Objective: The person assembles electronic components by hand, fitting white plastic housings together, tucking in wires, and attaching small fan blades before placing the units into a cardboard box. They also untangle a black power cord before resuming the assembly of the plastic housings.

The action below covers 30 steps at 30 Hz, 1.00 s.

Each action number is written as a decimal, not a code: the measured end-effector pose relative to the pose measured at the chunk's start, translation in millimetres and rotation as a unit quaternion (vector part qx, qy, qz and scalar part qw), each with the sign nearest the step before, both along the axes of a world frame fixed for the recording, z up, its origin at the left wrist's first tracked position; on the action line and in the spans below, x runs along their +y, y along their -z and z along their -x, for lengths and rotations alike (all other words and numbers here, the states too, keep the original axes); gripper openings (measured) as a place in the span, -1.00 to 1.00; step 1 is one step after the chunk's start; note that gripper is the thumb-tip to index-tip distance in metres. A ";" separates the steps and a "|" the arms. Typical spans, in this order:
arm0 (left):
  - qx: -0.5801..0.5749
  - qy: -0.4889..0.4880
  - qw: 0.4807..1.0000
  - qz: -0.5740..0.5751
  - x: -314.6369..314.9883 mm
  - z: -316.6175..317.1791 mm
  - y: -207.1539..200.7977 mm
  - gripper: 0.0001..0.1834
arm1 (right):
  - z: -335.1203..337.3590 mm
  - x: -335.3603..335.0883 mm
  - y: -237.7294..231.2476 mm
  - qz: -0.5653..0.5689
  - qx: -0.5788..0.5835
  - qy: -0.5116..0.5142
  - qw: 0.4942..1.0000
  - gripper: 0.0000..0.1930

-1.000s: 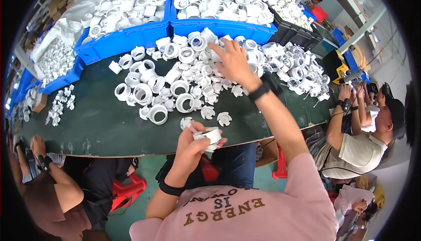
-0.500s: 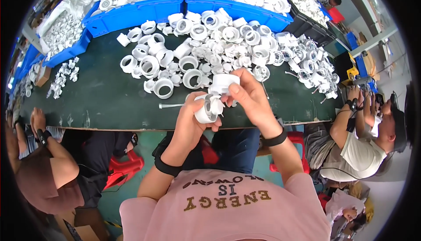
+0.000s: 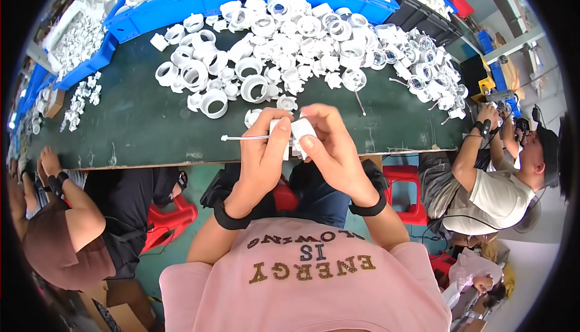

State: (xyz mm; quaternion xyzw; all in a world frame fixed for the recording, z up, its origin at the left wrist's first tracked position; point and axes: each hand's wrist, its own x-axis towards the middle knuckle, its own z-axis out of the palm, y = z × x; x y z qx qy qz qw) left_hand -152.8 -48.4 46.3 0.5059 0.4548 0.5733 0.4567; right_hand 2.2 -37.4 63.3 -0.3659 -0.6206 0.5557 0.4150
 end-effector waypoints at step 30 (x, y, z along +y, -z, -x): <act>0.055 0.030 0.994 -0.087 -23.5 -22.5 -16.3 -0.64 | 5.3 -19.5 17.4 -0.363 -0.033 0.003 0.931 -0.46</act>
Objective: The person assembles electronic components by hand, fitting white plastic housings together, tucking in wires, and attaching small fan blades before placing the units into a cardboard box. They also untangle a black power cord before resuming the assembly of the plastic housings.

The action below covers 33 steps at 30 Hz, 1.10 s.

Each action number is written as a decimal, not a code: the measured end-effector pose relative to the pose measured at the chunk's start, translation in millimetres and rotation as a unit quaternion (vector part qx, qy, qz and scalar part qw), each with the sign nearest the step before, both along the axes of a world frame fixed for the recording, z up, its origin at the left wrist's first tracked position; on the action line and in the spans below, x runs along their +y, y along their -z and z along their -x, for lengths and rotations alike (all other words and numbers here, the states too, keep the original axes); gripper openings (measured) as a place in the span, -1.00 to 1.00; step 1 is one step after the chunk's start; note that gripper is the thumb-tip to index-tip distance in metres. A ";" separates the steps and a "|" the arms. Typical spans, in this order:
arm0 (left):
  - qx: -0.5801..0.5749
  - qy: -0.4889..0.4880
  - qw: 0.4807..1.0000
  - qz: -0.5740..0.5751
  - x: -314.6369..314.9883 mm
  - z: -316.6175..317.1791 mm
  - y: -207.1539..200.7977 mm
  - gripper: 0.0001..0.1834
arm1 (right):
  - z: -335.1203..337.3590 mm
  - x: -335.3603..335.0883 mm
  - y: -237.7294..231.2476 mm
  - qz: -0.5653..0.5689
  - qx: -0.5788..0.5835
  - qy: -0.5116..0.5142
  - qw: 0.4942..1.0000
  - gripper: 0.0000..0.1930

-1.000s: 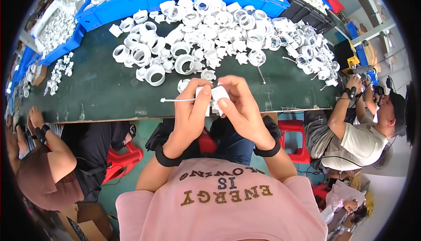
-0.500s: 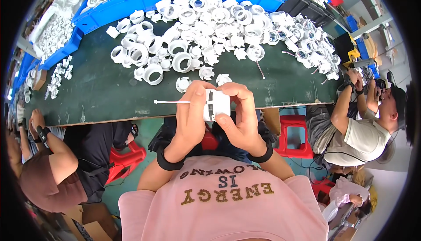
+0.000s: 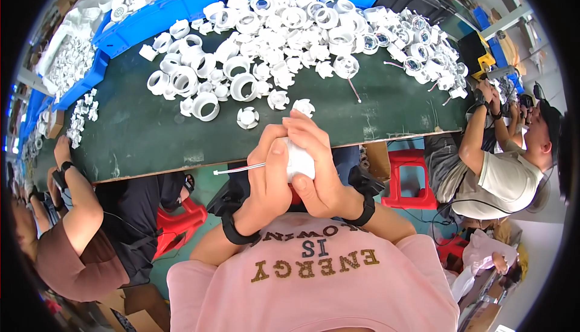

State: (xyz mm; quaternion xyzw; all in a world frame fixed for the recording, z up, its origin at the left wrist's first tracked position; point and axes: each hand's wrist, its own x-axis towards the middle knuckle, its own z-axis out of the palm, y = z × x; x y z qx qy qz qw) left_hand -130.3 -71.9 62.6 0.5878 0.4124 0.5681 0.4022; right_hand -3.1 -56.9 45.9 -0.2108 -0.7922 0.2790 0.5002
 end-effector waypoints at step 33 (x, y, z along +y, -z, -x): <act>0.487 -0.466 0.738 -0.015 405.6 325.1 -14.7 -0.22 | -39.0 35.9 57.6 0.070 -0.066 0.310 0.946 -0.30</act>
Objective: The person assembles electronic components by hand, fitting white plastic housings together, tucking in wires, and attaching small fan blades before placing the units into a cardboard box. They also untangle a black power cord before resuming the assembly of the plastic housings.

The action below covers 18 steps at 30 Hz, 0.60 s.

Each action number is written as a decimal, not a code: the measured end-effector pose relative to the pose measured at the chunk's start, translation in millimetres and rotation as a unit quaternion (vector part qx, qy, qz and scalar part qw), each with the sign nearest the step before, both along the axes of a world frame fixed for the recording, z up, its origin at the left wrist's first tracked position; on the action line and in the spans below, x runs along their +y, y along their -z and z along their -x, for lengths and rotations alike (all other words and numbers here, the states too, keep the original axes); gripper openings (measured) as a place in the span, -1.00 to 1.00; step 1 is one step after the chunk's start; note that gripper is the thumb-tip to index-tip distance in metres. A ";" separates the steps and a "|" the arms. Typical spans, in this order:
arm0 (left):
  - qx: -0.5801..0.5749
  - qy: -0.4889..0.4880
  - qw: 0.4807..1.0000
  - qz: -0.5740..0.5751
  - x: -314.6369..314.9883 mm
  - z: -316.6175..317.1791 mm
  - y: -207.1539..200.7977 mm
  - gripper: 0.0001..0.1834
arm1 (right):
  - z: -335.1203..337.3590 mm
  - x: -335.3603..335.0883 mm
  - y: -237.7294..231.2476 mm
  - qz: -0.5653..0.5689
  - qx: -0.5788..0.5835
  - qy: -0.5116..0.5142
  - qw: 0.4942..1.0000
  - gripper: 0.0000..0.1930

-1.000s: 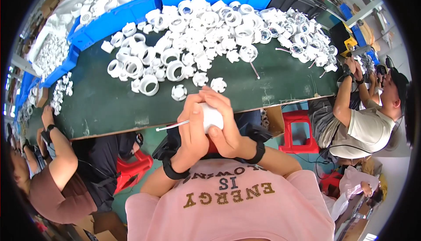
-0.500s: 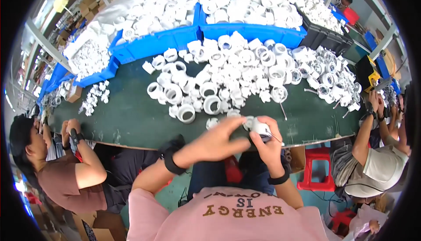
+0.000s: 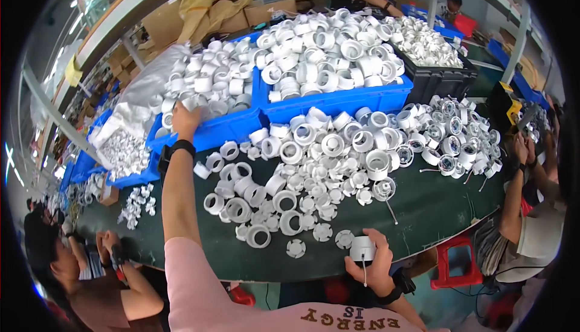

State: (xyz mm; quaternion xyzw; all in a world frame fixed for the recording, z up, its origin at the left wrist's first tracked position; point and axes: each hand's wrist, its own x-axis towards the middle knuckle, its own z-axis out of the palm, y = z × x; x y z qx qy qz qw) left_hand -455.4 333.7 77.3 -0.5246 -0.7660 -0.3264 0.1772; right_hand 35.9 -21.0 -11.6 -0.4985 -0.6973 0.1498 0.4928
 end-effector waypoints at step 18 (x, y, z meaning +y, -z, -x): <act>-0.506 0.474 0.704 0.154 -253.0 -270.9 -39.1 -0.62 | 8.9 0.6 -33.9 0.031 0.246 -0.152 0.957 -0.27</act>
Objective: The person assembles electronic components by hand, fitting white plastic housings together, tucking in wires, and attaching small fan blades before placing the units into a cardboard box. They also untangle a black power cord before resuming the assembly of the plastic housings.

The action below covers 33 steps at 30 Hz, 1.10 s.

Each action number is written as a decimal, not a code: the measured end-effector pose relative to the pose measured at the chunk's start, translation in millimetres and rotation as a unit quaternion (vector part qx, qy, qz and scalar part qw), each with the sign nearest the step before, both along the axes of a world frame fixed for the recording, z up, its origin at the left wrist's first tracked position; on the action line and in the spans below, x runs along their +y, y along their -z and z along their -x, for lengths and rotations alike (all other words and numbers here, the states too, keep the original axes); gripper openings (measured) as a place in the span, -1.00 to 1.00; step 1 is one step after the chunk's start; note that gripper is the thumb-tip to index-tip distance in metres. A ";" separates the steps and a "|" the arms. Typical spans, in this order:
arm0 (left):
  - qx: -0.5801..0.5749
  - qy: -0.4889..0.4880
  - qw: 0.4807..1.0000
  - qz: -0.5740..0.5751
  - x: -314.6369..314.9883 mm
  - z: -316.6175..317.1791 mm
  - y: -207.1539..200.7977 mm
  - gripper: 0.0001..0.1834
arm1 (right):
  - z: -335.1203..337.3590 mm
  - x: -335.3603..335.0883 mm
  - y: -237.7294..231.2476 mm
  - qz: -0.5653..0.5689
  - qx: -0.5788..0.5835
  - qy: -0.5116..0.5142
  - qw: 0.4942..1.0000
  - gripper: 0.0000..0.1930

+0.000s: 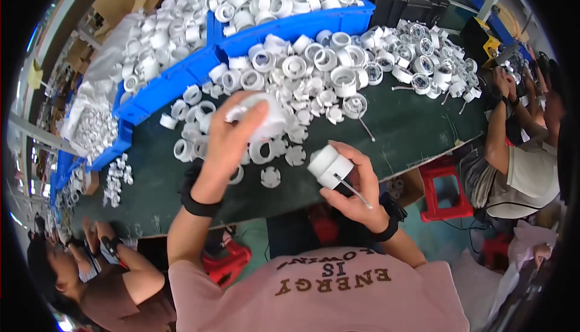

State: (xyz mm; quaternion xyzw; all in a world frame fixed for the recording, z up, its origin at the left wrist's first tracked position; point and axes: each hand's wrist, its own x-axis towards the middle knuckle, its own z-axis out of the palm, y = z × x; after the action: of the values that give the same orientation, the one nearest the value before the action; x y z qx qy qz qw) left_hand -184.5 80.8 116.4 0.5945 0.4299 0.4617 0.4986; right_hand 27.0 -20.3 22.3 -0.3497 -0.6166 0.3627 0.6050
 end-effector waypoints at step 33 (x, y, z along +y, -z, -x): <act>-0.080 0.082 0.991 -0.066 -161.7 -9.7 62.8 -0.29 | 13.1 -64.6 -51.7 -0.016 -0.243 -0.098 0.965 -0.16</act>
State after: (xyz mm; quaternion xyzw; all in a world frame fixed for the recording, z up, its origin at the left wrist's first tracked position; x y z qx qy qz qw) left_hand -174.8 -81.0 53.5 0.6208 0.3073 0.4924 0.5271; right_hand 13.9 -84.9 73.9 -0.3554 -0.7823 0.3143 0.4036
